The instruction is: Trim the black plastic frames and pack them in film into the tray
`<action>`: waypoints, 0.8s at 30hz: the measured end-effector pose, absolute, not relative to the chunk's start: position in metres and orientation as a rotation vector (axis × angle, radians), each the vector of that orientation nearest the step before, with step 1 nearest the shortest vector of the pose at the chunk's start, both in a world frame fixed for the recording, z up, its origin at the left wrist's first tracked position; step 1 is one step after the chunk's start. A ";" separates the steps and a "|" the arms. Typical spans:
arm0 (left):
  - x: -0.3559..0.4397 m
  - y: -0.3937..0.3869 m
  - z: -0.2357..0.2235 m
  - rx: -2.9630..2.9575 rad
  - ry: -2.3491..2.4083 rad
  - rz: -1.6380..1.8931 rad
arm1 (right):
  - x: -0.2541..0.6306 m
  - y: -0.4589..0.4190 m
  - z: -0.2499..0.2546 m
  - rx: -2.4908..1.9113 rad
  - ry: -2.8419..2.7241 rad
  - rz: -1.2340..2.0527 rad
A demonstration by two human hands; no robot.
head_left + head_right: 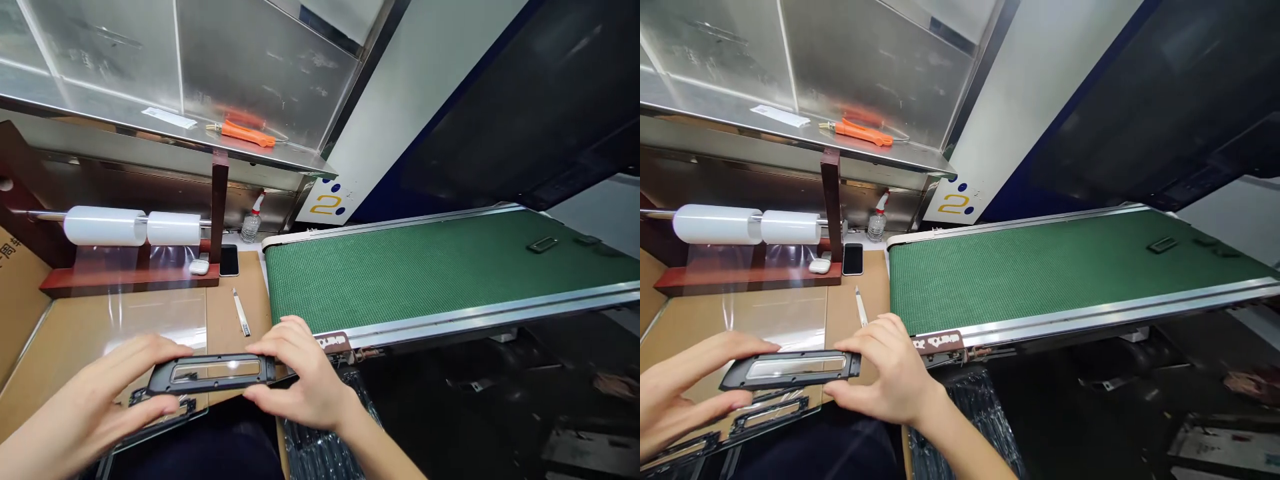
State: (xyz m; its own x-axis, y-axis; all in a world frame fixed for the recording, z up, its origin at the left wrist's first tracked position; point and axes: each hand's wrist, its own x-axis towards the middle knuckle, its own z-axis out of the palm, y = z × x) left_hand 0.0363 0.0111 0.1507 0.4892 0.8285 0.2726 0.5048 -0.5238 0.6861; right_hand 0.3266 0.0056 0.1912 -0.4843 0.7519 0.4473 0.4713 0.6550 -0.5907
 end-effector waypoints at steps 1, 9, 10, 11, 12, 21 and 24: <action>0.036 0.009 0.151 2.139 1.090 0.770 | 0.327 0.003 0.193 -0.941 -2.160 0.539; 0.027 -0.008 0.145 1.888 1.161 0.610 | 0.323 -0.008 0.199 -0.923 -2.129 0.566; 0.022 -0.009 0.139 1.912 1.143 0.582 | 0.323 -0.009 0.200 -0.918 -2.129 0.567; 0.018 -0.010 0.135 1.918 1.137 0.555 | 0.323 -0.010 0.201 -0.917 -2.131 0.568; 0.015 -0.011 0.131 1.914 1.143 0.540 | 0.322 -0.010 0.202 -0.917 -2.133 0.568; 0.009 -0.022 0.136 2.108 1.150 0.500 | 0.319 -0.014 0.203 -0.902 -2.167 0.443; 0.005 -0.021 0.138 2.177 1.113 0.530 | 0.317 -0.016 0.203 -0.896 -2.169 0.416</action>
